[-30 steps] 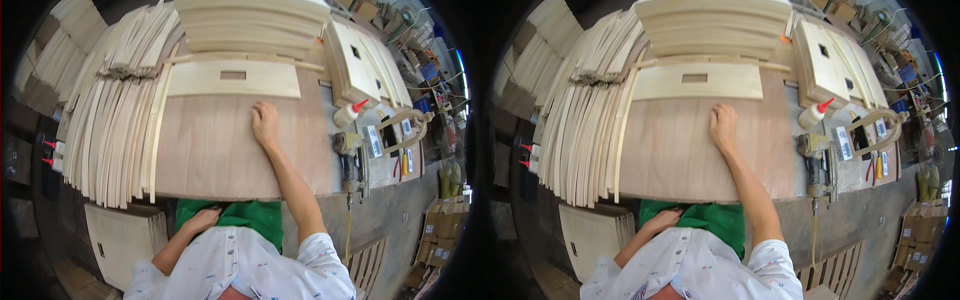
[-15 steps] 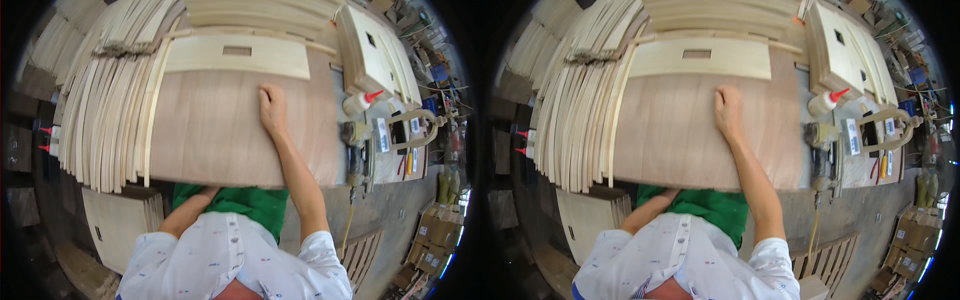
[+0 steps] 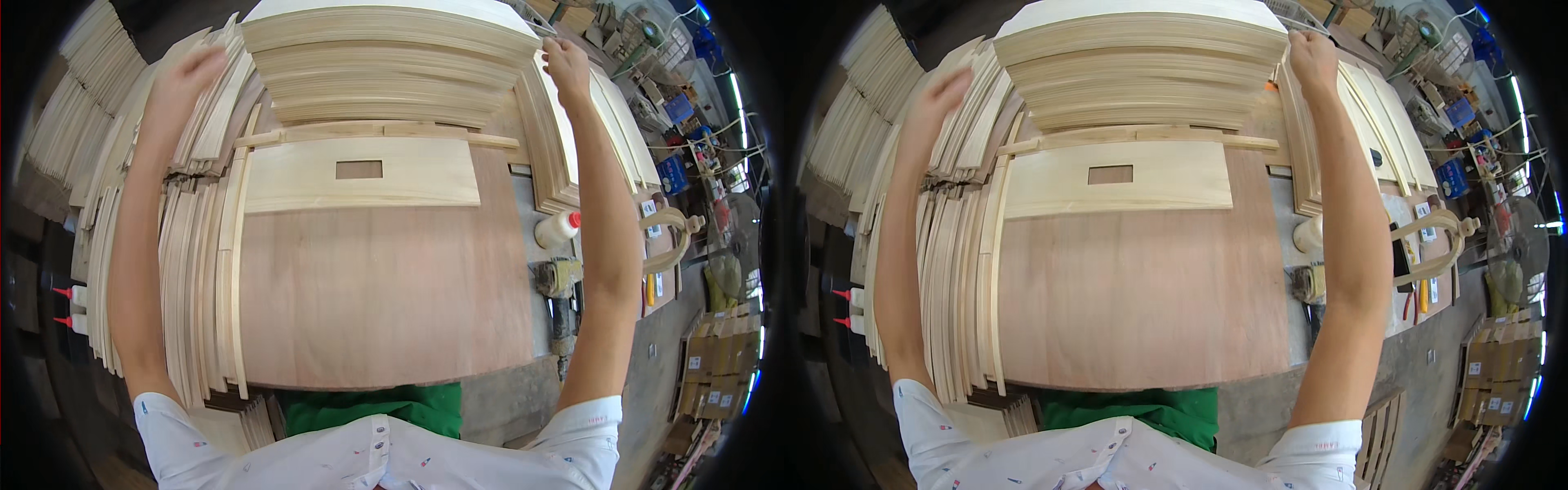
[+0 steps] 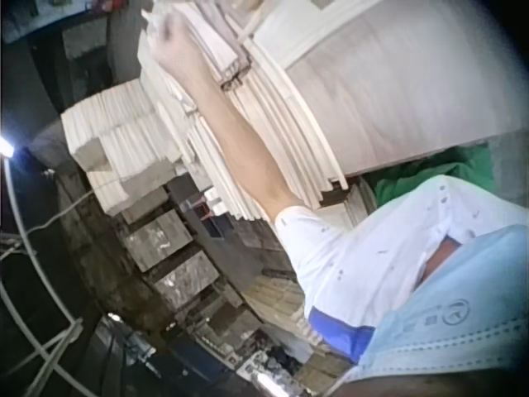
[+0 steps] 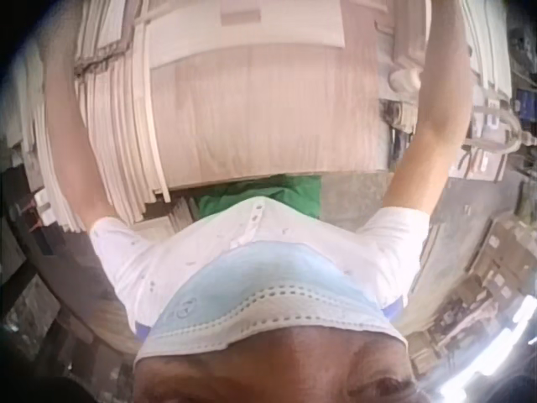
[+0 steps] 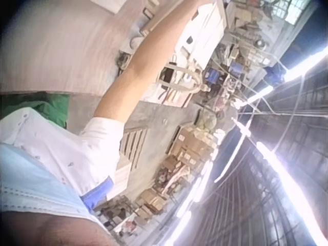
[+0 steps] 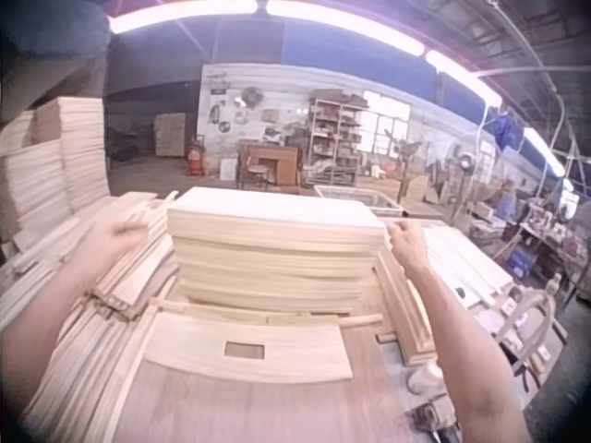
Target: Assembling wooden furniture panels using adhesive and a pneumatic nail gun.
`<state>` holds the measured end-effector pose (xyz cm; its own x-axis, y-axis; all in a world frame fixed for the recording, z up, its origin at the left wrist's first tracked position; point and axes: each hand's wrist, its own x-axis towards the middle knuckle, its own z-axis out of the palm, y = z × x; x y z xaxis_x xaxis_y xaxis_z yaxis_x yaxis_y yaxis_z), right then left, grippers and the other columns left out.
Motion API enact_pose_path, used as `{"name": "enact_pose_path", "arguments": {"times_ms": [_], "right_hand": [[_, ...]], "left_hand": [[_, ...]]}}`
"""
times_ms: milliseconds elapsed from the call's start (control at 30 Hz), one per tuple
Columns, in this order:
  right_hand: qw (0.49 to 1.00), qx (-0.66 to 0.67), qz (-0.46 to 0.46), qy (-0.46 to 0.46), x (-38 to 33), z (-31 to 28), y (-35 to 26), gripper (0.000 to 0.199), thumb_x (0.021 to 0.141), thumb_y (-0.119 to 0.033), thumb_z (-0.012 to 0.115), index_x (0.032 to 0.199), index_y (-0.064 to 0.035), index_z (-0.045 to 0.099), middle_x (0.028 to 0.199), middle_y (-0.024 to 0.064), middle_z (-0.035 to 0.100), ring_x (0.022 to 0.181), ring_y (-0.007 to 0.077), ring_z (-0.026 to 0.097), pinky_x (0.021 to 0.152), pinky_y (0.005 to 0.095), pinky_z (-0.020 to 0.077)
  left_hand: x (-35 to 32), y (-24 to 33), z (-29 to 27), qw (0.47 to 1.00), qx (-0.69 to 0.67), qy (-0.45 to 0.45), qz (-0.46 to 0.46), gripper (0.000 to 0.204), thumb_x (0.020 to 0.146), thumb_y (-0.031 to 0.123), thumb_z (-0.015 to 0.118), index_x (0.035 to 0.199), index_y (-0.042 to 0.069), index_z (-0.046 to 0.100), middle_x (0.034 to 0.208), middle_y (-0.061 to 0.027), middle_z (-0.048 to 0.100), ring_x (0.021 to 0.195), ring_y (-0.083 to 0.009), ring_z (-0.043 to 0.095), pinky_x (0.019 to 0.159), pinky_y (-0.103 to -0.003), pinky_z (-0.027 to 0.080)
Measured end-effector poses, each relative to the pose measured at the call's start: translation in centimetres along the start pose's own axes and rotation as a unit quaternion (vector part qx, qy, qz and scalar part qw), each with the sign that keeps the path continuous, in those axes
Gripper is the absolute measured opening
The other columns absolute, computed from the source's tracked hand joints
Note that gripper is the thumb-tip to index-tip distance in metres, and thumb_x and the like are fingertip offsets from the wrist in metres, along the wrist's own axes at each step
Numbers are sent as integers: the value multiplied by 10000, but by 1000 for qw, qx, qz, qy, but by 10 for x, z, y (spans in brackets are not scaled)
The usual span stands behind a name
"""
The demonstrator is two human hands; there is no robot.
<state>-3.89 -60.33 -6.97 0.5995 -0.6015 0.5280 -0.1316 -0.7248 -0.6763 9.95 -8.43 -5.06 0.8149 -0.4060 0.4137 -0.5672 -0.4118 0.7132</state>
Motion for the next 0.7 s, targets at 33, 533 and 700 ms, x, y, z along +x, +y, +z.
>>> {"name": "enact_pose_path", "arguments": {"times_ms": [33, 533, 700], "right_hand": [[999, -34, -1, -5, 12, 12, -9, 344, 885, -301, 612, 949, 27, 694, 829, 82, 660, 720, 138, 603, 635, 286, 490], [999, -25, 5, 30, 28, 27, -6, 306, 760, -241, 721, 956, -6, 738, 801, 120, 705, 735, 198, 638, 715, 310, 480], [982, 187, -13, 21, 30, -29, 9, 377, 822, -174, 718, 1126, 42, 668, 924, 71, 701, 844, 136, 630, 767, 255, 488]], "left_hand": [[48, -26, -5, 992, 103, 48, 54, 617, 874, 459, 624, 1262, -20, 598, 1223, -123, 646, 1127, -192, 593, 992, -294, 419], [154, -57, 68, 986, 15, 167, -16, 427, 690, 221, 812, 1008, -43, 707, 921, -145, 719, 831, -206, 679, 761, -312, 520], [113, -23, 50, 974, -121, 188, 44, 359, 774, 77, 747, 1099, -42, 654, 940, -79, 683, 822, -146, 636, 724, -260, 512]]}}
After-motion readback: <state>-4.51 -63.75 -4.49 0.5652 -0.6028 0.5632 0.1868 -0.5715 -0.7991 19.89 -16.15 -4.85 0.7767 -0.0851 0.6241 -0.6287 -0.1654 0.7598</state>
